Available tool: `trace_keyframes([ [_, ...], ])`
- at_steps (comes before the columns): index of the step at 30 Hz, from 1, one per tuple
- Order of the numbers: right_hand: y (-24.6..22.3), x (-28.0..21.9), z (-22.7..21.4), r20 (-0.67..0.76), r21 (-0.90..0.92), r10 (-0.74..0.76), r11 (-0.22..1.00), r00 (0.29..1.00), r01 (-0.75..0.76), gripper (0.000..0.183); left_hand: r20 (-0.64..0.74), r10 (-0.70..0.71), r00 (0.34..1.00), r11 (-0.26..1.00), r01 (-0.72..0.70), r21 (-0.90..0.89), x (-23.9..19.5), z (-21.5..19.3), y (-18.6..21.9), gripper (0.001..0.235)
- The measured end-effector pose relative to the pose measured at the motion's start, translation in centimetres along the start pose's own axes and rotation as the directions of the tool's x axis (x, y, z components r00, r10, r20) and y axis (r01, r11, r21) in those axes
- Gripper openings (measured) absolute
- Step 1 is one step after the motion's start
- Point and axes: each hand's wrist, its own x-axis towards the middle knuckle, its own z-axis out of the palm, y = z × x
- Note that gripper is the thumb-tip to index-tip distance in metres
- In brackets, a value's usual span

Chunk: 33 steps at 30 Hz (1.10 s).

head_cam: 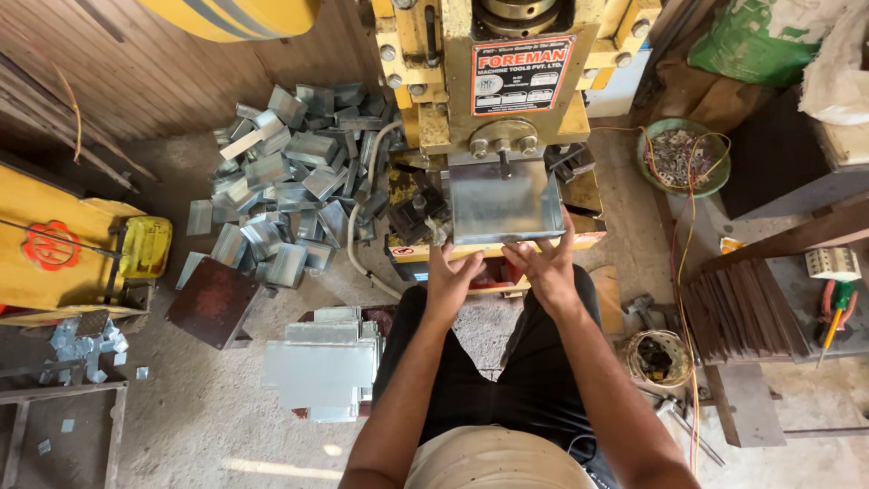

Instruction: The person places metal sheets into a industrial press to bend them, and سپس removes and stacks the finished components.

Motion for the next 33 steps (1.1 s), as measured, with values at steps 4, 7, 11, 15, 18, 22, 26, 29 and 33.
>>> trace_keyframes([
  [4, 0.0, 2.3, -0.7, 0.026, -0.119, 0.001, 0.993, 1.0, 0.002, 0.079, -0.116, 0.189, 0.975, 0.973, -0.17, 0.154, 2.5, -0.1, -0.8, 0.068],
  [7, 0.0, 4.8, -1.6, 0.066, -0.194, -0.074, 0.977, 0.995, 0.085, 0.076, -0.131, 0.283, 0.95, 0.933, -0.241, 0.267, 4.6, -0.4, -0.5, 0.056],
  [11, 0.1, 6.1, -2.4, 0.068, -0.274, -0.063, 0.958, 0.996, 0.08, 0.074, -0.148, 0.302, 0.942, 0.947, -0.279, 0.158, 6.3, -0.7, -0.2, 0.061],
  [15, -0.2, 5.8, -2.9, -0.089, -0.371, -0.038, 0.929, 0.995, 0.003, 0.072, -0.139, 0.353, 0.925, 0.925, -0.323, 0.199, 5.9, -0.9, -0.3, 0.058],
  [18, -0.9, 6.0, -2.4, -0.127, -0.429, -0.078, 0.903, 0.989, 0.017, 0.073, -0.182, 0.407, 0.895, 0.883, -0.335, 0.328, 5.8, -0.8, 0.4, 0.064],
  [22, -1.2, 4.8, -1.8, -0.13, -0.434, -0.11, 0.9, 0.985, 0.044, 0.082, -0.224, 0.4, 0.889, 0.83, -0.247, 0.5, 4.9, -1.3, 0.6, 0.084],
  [26, -1.6, 5.3, -1.1, -0.117, -0.485, -0.104, 0.874, 0.988, 0.034, 0.099, -0.143, 0.395, 0.908, 0.882, -0.33, 0.337, 5.5, -1.1, 1.3, 0.085],
  [29, -1.6, 6.1, -1.1, 0.057, -0.386, -0.203, 0.899, 0.978, 0.209, 0.099, 0.034, 0.569, 0.821, 0.695, -0.502, 0.514, 5.7, -0.7, 2.2, 0.11],
  [33, -2.8, 6.2, -2.4, 0.044, -0.346, -0.114, 0.93, 0.993, 0.122, 0.071, 0.045, 0.441, 0.896, 0.827, -0.425, 0.369, 4.9, -0.3, 4.4, 0.123],
])
